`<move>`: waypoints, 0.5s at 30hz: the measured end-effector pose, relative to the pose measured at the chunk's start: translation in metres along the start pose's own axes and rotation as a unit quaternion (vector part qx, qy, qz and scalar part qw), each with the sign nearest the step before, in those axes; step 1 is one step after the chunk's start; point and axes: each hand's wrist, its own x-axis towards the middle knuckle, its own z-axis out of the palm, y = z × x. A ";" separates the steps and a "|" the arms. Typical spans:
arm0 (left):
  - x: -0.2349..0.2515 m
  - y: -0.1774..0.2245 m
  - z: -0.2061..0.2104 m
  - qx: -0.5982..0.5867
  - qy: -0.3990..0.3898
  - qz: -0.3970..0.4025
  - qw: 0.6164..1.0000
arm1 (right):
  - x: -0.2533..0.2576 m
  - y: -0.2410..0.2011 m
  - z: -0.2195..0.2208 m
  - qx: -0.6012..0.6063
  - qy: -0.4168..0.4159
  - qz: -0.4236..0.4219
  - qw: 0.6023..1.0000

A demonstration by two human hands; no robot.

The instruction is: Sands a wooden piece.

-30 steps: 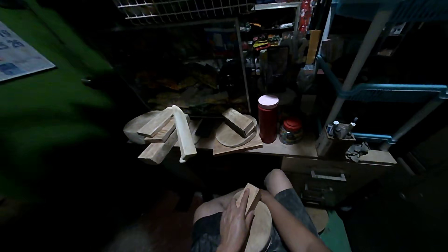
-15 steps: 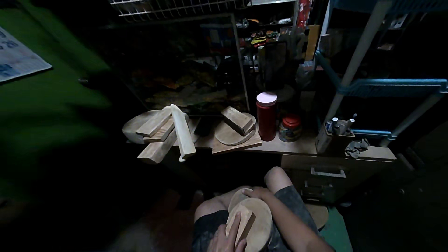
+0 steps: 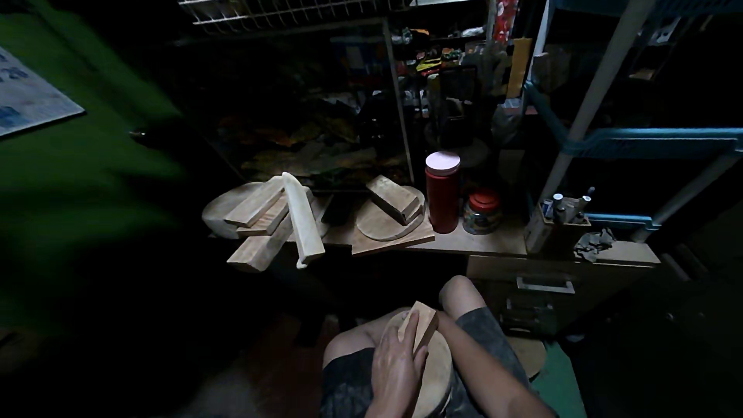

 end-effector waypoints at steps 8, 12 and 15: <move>-0.037 -0.018 -0.002 -0.038 -0.005 0.026 0.999 | 0.014 -0.019 -0.009 -0.154 -0.132 0.044 0.978; -0.063 -0.040 0.005 -0.045 0.024 0.048 0.998 | 0.027 -0.015 -0.006 -0.177 -0.146 0.077 0.970; -0.074 -0.047 0.004 -0.039 0.011 0.044 0.998 | 0.029 -0.011 -0.005 -0.172 -0.143 0.079 0.971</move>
